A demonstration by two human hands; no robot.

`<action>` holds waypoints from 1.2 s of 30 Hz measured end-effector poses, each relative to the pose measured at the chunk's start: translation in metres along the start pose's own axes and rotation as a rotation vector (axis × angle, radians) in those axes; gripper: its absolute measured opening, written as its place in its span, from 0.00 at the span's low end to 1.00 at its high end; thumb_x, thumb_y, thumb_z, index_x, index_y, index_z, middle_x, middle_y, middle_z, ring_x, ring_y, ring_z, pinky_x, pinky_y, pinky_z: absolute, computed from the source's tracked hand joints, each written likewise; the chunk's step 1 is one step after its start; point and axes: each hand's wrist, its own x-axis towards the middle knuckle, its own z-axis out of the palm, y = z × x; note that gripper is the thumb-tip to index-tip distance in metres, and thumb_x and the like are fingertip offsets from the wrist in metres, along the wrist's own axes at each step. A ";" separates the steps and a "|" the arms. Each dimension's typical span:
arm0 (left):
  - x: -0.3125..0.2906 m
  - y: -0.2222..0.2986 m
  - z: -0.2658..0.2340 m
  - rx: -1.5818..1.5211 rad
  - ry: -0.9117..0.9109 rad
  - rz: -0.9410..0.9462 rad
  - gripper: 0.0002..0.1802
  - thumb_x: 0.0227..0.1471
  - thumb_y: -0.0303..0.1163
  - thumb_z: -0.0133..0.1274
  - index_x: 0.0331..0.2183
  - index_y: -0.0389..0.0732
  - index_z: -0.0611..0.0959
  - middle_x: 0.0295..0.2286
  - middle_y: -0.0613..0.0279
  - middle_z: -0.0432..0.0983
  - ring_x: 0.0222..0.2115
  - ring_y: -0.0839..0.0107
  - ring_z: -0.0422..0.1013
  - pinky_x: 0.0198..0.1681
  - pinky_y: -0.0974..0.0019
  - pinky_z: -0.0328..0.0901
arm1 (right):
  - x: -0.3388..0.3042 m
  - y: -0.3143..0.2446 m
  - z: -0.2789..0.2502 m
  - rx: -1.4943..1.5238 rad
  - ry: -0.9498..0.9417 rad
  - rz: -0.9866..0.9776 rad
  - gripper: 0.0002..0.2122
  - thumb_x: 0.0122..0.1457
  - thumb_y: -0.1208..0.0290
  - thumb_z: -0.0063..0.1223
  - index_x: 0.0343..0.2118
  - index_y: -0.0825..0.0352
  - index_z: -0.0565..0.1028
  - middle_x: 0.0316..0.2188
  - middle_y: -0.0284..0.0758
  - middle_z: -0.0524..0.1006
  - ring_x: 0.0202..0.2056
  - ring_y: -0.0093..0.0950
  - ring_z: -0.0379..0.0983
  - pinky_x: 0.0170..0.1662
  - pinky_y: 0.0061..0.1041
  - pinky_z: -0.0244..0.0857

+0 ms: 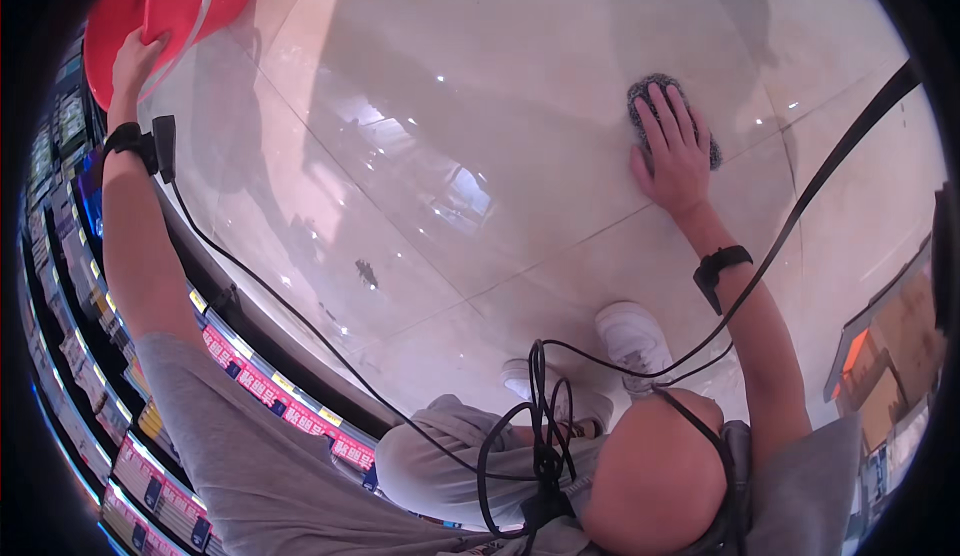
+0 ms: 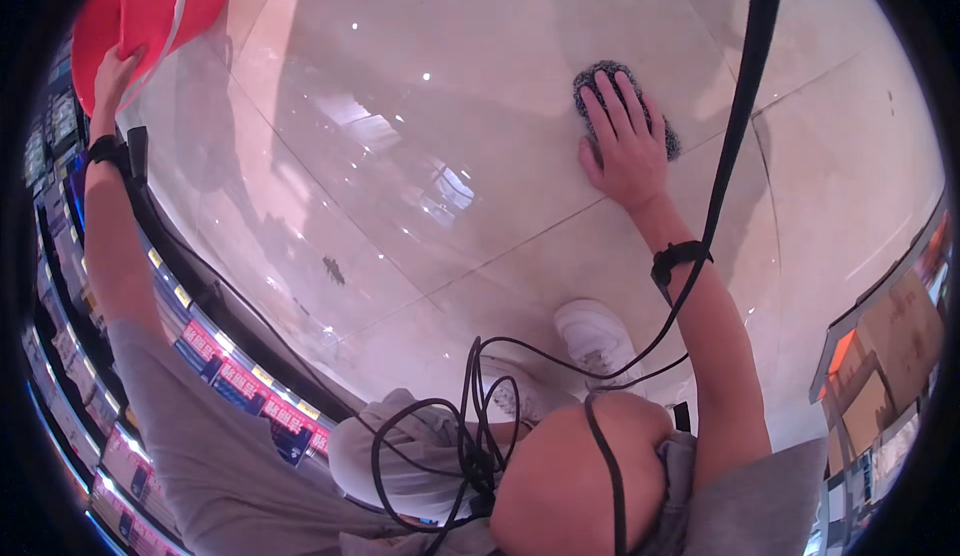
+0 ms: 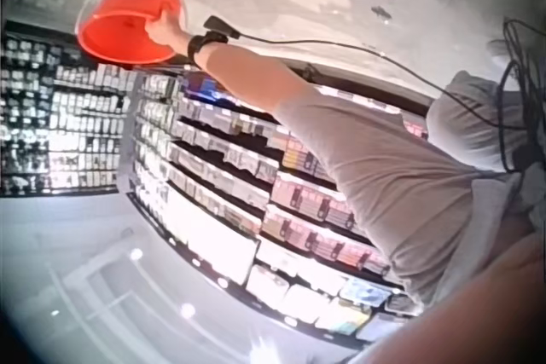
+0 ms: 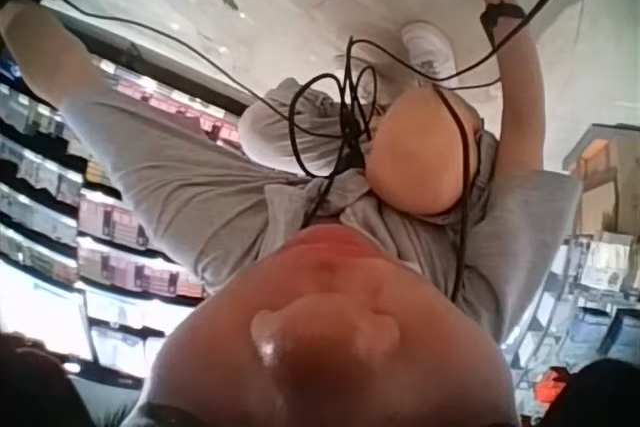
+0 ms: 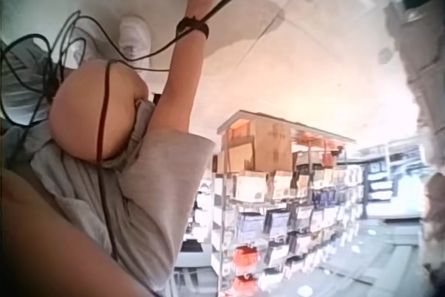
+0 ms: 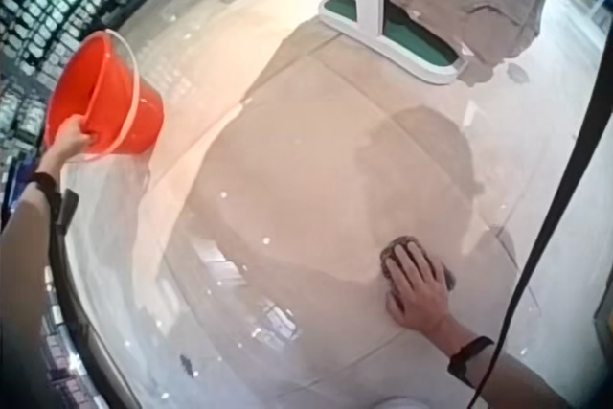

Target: The person is cleaning the floor in a supermarket.

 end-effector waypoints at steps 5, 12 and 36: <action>-0.012 -0.011 0.009 -0.019 0.027 0.010 0.29 0.47 0.55 0.55 0.44 0.44 0.81 0.36 0.51 0.81 0.41 0.54 0.76 0.43 0.57 0.66 | -0.001 0.001 0.000 -0.012 0.002 -0.008 0.26 0.52 0.65 0.51 0.57 0.61 0.67 0.61 0.35 0.63 0.63 0.34 0.56 0.63 0.41 0.47; -0.008 -0.027 -0.012 -0.154 -0.069 0.123 0.26 0.47 0.47 0.59 0.40 0.34 0.81 0.29 0.56 0.81 0.31 0.67 0.76 0.37 0.64 0.66 | -0.004 0.004 0.007 -0.024 0.035 -0.029 0.26 0.53 0.64 0.50 0.57 0.61 0.67 0.61 0.34 0.63 0.63 0.33 0.56 0.63 0.41 0.48; -0.222 0.110 -0.041 -0.092 0.137 0.023 0.24 0.40 0.46 0.62 0.27 0.32 0.81 0.23 0.46 0.78 0.28 0.55 0.77 0.32 0.57 0.69 | -0.010 0.010 0.020 -0.051 0.194 -0.104 0.25 0.54 0.65 0.50 0.57 0.59 0.67 0.60 0.33 0.65 0.62 0.31 0.58 0.62 0.39 0.50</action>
